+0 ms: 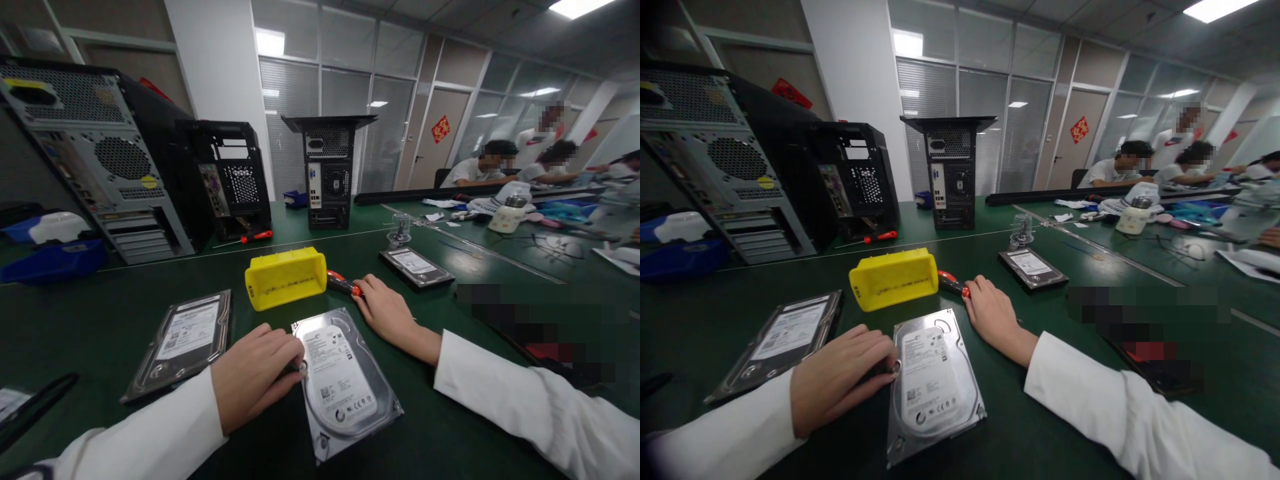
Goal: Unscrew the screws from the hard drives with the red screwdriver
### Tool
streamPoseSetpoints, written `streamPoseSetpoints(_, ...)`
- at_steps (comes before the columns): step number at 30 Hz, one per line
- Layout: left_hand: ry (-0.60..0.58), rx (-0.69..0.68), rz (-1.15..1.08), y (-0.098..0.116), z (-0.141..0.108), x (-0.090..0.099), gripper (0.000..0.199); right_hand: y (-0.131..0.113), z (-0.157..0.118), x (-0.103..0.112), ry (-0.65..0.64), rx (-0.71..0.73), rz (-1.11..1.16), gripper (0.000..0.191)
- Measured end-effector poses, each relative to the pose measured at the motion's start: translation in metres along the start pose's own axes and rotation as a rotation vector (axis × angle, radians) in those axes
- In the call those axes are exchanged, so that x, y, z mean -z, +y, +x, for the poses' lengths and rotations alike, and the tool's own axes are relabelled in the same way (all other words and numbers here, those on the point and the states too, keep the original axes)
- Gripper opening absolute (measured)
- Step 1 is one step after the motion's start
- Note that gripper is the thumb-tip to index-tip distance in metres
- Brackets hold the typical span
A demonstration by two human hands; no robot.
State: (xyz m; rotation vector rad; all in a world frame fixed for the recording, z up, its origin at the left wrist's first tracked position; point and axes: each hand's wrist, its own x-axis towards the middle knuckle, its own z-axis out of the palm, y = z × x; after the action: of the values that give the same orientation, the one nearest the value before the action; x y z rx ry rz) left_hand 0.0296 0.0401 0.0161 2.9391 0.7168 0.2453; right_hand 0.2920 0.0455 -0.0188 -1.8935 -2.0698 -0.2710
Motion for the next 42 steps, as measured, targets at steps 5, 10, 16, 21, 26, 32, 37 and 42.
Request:
streamPoseSetpoints(5,-0.079,0.009,-0.099,-0.006,-0.002,0.010,0.010,0.000,-0.001,0.000,0.033,-0.022,0.022,0.030)
streamPoseSetpoints(10,-0.090,-0.055,-0.137,-0.020,-0.007,0.015,0.026,-0.002,-0.002,0.002,0.105,-0.076,0.035,0.032)
streamPoseSetpoints(16,-0.003,-0.246,0.051,-0.027,-0.008,0.008,0.019,-0.005,-0.003,0.005,0.166,-0.086,0.075,0.031)
streamPoseSetpoints(21,0.146,-0.372,0.261,-0.021,-0.007,0.000,0.011,-0.005,-0.002,0.005,0.213,-0.090,0.124,0.030)
streamPoseSetpoints(26,0.187,-0.440,0.307,-0.024,-0.006,-0.002,0.027,-0.002,-0.002,0.003,0.297,-0.116,0.175,0.032)
streamPoseSetpoints(32,0.174,-0.394,0.204,-0.040,-0.005,-0.001,0.017,-0.006,-0.004,0.007,0.354,-0.040,0.229,0.033)
streamPoseSetpoints(37,0.099,-0.338,0.128,-0.051,-0.007,0.000,0.021,-0.008,-0.007,0.007,0.366,0.031,0.242,0.032)
streamPoseSetpoints(42,0.179,-0.385,0.155,-0.049,-0.009,-0.004,0.021,-0.007,-0.007,0.005,0.379,0.046,0.244,0.032)
